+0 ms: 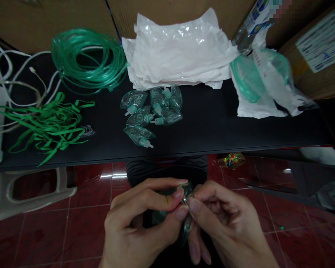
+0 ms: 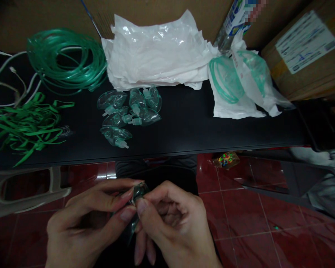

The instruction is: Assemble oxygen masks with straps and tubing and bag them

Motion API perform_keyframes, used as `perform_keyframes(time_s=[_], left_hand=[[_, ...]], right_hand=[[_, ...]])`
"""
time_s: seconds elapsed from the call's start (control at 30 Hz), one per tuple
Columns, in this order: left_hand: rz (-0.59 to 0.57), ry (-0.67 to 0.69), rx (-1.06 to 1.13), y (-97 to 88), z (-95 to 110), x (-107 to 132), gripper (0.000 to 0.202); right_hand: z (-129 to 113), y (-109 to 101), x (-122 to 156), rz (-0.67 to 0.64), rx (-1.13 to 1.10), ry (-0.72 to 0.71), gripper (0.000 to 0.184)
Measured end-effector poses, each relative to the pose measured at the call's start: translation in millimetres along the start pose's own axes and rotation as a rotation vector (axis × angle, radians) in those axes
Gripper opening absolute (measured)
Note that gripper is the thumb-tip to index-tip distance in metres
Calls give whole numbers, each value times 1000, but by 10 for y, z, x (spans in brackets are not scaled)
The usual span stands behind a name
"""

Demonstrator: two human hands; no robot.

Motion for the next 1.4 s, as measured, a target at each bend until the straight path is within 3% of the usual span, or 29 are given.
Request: perform_keyframes(time_s=[0.57,0.87,1.23,1.33,1.4], left_hand=[[-17,42,-84,-22,-5,7,21],[-20,-19,-63,-23,-9,10,19],[-48,-42,-14,-3,-139,25,30],[-50,-98,0,-32,-204,21,39],[-62,-125,33,-51,-239,10,43]], right_hand=[[-53,20,4,40,-74,24,30],[-67,19,-2,27,-52,29,32],[-76,49,-50,-77,-85,-51,27],[-126,63,-57,-90,13,-114,20],[-209,64,-59,-67,161,-230,12]])
Point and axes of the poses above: each hand's wrist, its own x-axis away from the middle knuckle, its own y-axis out of the palm, z = x × y, the point moved 6 cm from there along -x, towards the middle knuckle, and after that the axes turned 13 degrees about -x, right-handed, at the moved point
